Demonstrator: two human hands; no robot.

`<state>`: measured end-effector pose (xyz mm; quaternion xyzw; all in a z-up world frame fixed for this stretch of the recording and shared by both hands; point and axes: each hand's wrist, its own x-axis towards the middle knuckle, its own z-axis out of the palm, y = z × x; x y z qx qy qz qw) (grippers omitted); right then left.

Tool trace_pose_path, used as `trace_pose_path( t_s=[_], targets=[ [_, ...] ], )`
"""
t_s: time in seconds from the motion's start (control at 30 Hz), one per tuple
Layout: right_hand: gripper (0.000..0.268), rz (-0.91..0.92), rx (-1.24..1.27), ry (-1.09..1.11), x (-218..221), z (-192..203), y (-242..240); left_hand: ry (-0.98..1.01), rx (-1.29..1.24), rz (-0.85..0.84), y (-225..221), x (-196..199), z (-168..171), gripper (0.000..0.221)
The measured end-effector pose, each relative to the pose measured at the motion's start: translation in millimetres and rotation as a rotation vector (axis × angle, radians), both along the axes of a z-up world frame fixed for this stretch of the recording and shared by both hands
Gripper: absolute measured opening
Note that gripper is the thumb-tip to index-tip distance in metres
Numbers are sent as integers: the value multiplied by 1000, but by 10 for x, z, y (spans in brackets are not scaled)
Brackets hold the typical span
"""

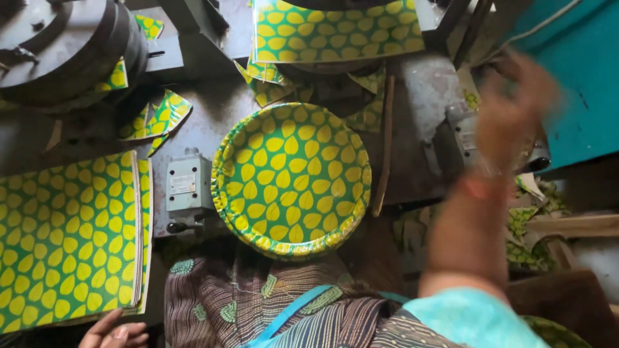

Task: The person sits at a manual press machine making printed paper plates. They take a printed paper sheet from a stack, place it into the press die, operate the press lever to form the plate, remove the formed plate, stack it with finished plates, and set aside trimmed scraps.

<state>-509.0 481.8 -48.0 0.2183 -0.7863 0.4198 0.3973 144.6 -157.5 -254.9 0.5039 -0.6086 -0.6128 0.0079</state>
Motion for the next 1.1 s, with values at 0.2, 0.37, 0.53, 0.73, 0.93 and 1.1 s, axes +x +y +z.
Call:
trace_pose_path(
  t_s=[0.2,0.37,0.53,0.73,0.93,1.1],
  targets=[
    [15,-482,341,-346,894,-11,795,53,61,106,901,-1061,1170,48],
    [20,133,-504,-553,1207,-393,1039,384,101,29,1465,-1707,1697,40],
    [17,369,-672,-452,1470,-555,1167,409,87,3,1738,-1751,1695,38],
    [17,456,-776,-405,1403,-642,1149,343,84,28,1824,-1522,1517,38],
    [15,462,-788,-397,1395,-678,1151,365,69,32,2022,-1549,1868,36],
    [14,459,-782,-412,1438,-658,1160,432,74,-4,2109,-1550,1883,34]
  ],
)
